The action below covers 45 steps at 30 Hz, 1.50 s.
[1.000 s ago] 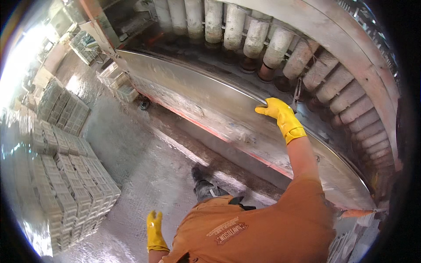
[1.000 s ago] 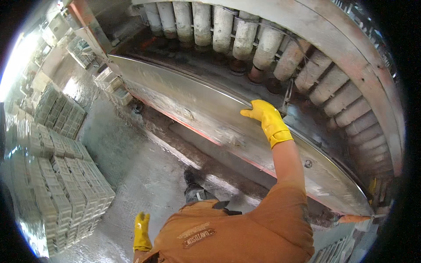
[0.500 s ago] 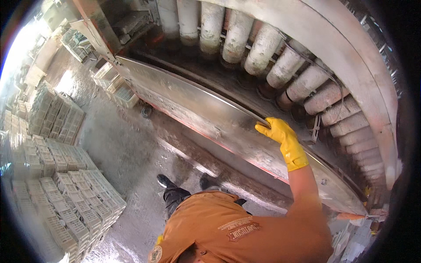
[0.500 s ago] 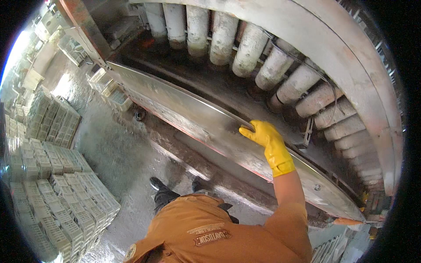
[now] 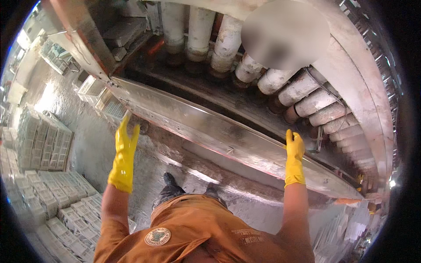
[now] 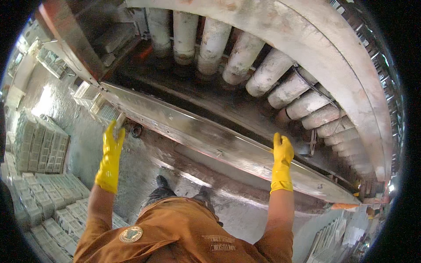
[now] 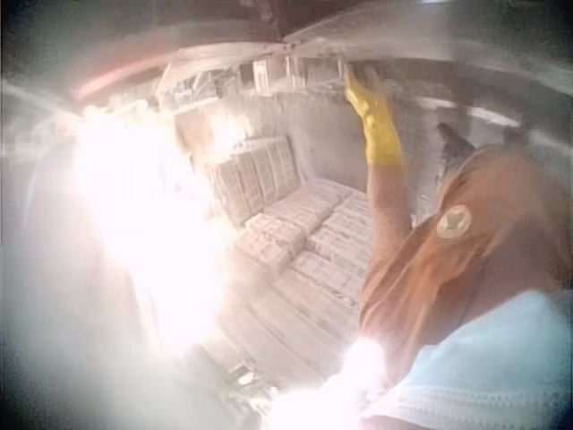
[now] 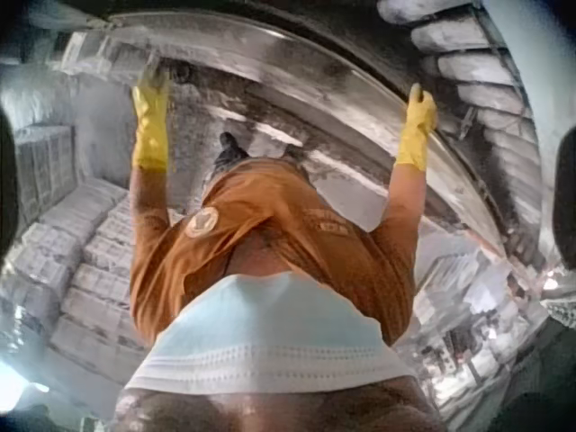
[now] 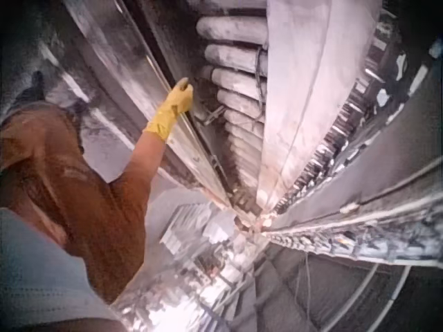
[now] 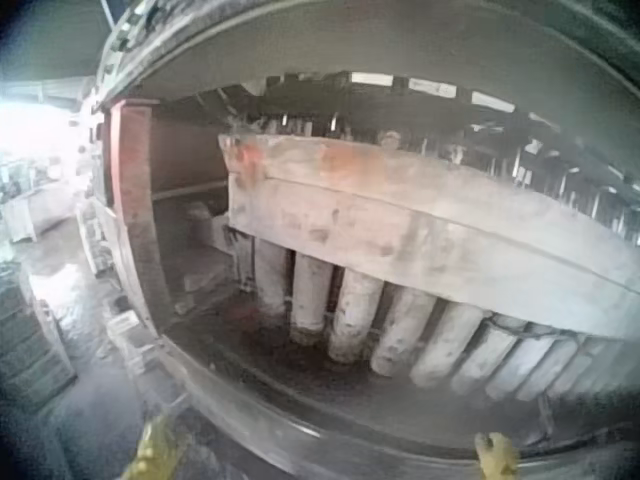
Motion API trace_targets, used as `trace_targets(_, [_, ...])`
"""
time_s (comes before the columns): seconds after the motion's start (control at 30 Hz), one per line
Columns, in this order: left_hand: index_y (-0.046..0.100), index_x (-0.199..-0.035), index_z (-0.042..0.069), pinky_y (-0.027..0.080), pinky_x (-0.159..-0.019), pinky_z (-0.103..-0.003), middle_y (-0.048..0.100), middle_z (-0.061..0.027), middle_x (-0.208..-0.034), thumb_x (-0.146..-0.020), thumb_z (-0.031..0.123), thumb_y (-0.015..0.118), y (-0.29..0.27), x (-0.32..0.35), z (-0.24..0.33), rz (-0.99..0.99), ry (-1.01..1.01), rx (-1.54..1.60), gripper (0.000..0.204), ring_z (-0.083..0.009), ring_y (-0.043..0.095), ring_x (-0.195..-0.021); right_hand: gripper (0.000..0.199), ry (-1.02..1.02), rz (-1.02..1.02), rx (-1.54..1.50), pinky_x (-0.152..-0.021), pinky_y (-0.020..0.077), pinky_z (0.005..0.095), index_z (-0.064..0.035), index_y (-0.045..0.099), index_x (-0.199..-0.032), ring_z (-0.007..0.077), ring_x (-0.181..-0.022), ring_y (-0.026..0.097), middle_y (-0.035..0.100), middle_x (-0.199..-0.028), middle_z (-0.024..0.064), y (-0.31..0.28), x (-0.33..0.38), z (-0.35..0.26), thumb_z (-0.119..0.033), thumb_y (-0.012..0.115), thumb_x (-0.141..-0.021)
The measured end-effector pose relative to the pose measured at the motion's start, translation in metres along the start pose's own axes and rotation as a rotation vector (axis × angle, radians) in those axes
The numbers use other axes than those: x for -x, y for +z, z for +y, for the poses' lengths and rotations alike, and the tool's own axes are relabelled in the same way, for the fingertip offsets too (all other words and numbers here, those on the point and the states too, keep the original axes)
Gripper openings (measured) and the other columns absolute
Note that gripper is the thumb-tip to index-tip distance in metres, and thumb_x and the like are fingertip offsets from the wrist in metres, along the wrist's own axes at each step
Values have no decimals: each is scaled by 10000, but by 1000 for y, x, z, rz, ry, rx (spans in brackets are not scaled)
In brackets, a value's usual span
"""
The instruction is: The person operates a roller conveyor in a factory, repeatedly opening and closing a metal gate to allow small white tiles to pass through. They also use a metal bar to adjust tiles in a blue tray and move the tray between locations.
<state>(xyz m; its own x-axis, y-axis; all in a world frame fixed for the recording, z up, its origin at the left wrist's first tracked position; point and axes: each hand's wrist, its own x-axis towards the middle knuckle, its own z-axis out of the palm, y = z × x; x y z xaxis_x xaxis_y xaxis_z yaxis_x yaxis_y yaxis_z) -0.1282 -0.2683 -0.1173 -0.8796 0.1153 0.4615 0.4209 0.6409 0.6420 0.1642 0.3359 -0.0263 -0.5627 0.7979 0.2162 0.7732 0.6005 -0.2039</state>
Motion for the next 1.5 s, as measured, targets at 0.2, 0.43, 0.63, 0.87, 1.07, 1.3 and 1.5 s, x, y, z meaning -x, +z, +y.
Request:
trace_targets(0.2, [740,-1157,46,558,-903,-452,750,-198,-1044,-902,336,767,41,-189,27,-80,249,-244,387,-372,719,-991,541,305,74,-131,-810,551,472,-46,723,-1148,406,-951,721,753,-1085,199,31,-6,34,-552,613,-991])
trace_targets(0.43, [773,-1028,75,565,-852,-465,772,-167,-962,-895,431,709,70,-232,-3,-17,390,-599,385,-374,724,-899,510,351,76,-225,-806,565,414,-45,721,-1196,325,-938,725,765,-1087,156,20,13,22,-508,631,-1001])
trace_targets(0.63, [738,-1189,74,559,-901,-423,775,-128,-1118,-928,498,697,75,-231,-6,-296,-66,-440,500,-331,729,-1060,488,384,71,-173,-862,531,403,-44,749,-1145,320,-960,718,766,-1082,155,19,23,22,-496,639,-996])
trace_targets(0.87, [738,-1186,89,555,-903,-434,773,-140,-1107,-936,519,679,78,-227,-21,-348,-109,-427,501,-328,726,-1067,517,437,-25,-191,-853,545,387,-43,733,-1182,300,-962,728,769,-1093,138,28,33,40,-512,654,-979])
trace_targets(1.07, [736,-1169,77,553,-902,-450,763,-166,-1115,-934,505,677,80,-226,-32,-376,-91,-482,491,-370,715,-1072,500,414,16,-174,-897,533,376,-28,728,-1185,290,-1025,728,768,-1141,134,30,41,49,-481,644,-991])
trace_targets(1.3, [736,-1174,64,554,-891,-445,764,-166,-1125,-921,516,687,82,-226,-56,-406,-102,-512,520,-364,719,-1076,524,530,18,-351,-653,616,358,-87,657,-1345,255,-970,749,750,-1213,99,13,51,22,-470,662,-988])
trace_targets(1.5, [749,-1163,80,557,-871,-434,775,-152,-1089,-903,514,713,82,-222,-51,-394,-104,-563,507,-347,731,-1045,541,578,10,-392,-553,603,355,-117,651,-1354,237,-823,748,748,-1163,77,11,55,28,-502,656,-974])
